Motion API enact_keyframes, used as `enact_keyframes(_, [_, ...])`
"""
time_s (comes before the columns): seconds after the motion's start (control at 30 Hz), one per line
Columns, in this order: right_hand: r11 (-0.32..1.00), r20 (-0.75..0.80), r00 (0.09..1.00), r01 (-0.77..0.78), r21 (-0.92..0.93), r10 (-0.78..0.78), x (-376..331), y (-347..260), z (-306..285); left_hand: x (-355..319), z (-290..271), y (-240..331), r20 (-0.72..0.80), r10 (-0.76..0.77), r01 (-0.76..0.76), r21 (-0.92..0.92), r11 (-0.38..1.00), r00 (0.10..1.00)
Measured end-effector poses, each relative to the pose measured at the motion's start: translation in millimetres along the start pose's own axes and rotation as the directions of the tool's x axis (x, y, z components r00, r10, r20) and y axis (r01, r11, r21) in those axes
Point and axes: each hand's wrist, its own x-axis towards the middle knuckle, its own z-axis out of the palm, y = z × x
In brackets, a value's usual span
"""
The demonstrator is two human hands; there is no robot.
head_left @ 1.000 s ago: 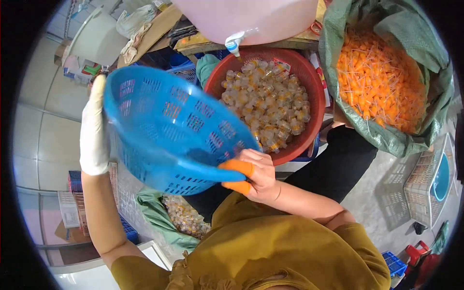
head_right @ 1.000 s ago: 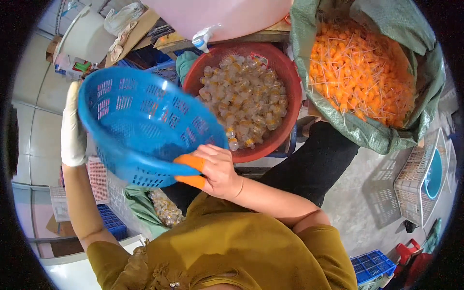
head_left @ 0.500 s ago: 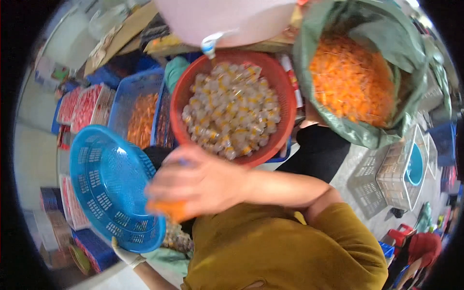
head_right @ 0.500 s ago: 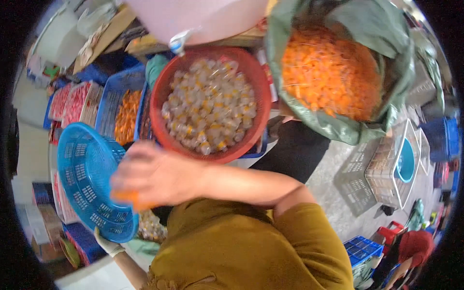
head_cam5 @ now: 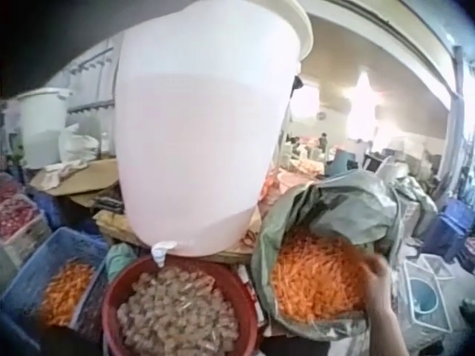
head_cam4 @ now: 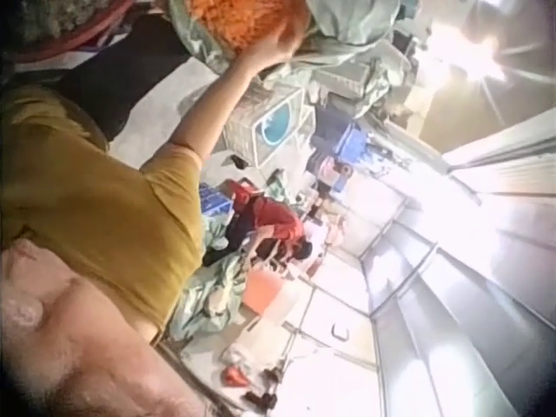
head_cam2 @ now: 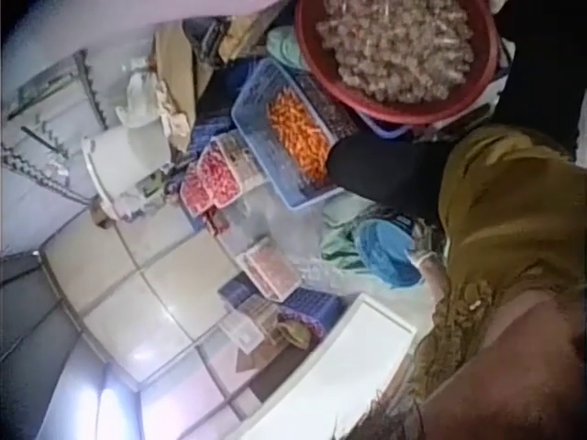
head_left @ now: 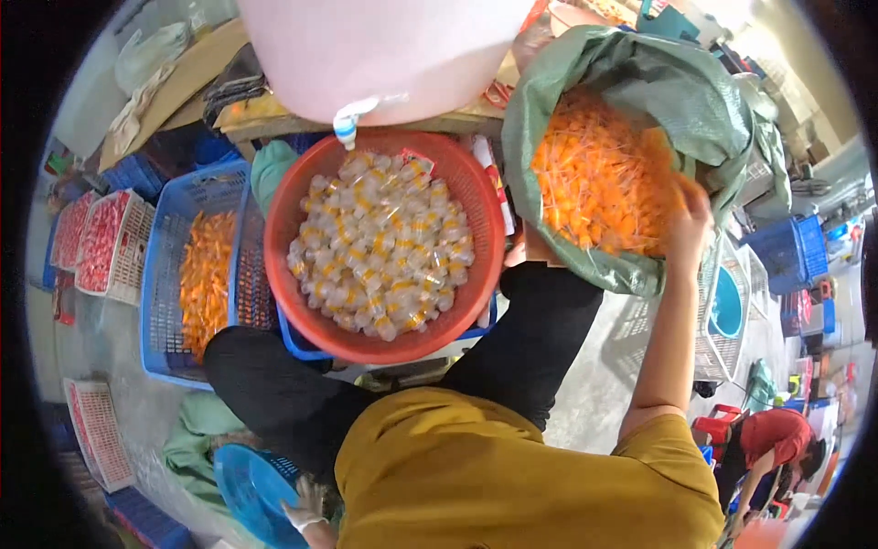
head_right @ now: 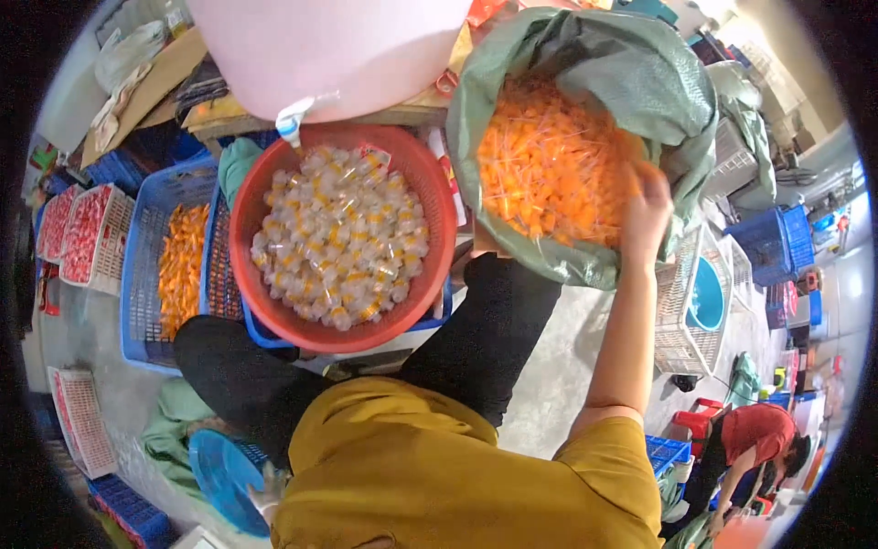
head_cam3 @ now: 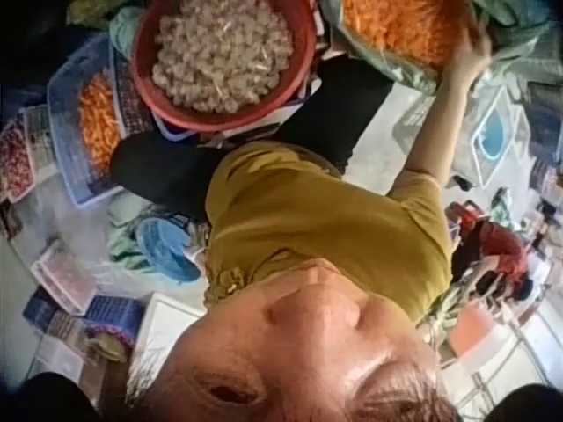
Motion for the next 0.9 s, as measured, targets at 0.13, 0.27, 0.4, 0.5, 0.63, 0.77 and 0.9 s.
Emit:
enact_keyframes(0.13, [0.929,0.188,0.960,-0.253,0.269,0.207,61,83,15,-46,135,6,0.543,0.539,-0.765,0.441,0.470,0.644])
enact_keyframes(0.27, [0.839,0.103,0.941,0.335,-0.428,-0.323,156,157,8,-192,290,-70,0.843,0.538,-0.990,0.064,-0.122,-0.012])
enact_keyframes(0.4, [0.290,0.036,0.436,0.655,-0.698,-0.899,179,28,63,-233,353,-161,0.970,0.035,-0.970,-0.237,-0.063,-0.239])
enact_keyframes(0.5, [0.174,0.420,0.905,0.424,-0.889,-0.065,159,-112,49,-280,371,-235,0.880,-0.390,-0.961,-0.269,0.065,-0.272])
enact_keyframes(0.63, [0.229,0.431,0.891,0.453,-0.861,-0.143,216,-62,3,-314,386,-312,0.646,-0.604,-0.849,-0.519,0.100,-0.467])
enact_keyframes(0.77, [0.264,0.439,0.877,0.478,-0.838,-0.197,254,-18,-36,-350,392,-362,0.395,-0.605,-0.563,-0.819,0.110,-0.692])
enact_keyframes(0.9, [0.305,0.461,0.835,0.543,-0.783,-0.302,202,-11,-49,-422,432,-387,0.329,-0.346,-0.386,-0.916,0.107,-0.878])
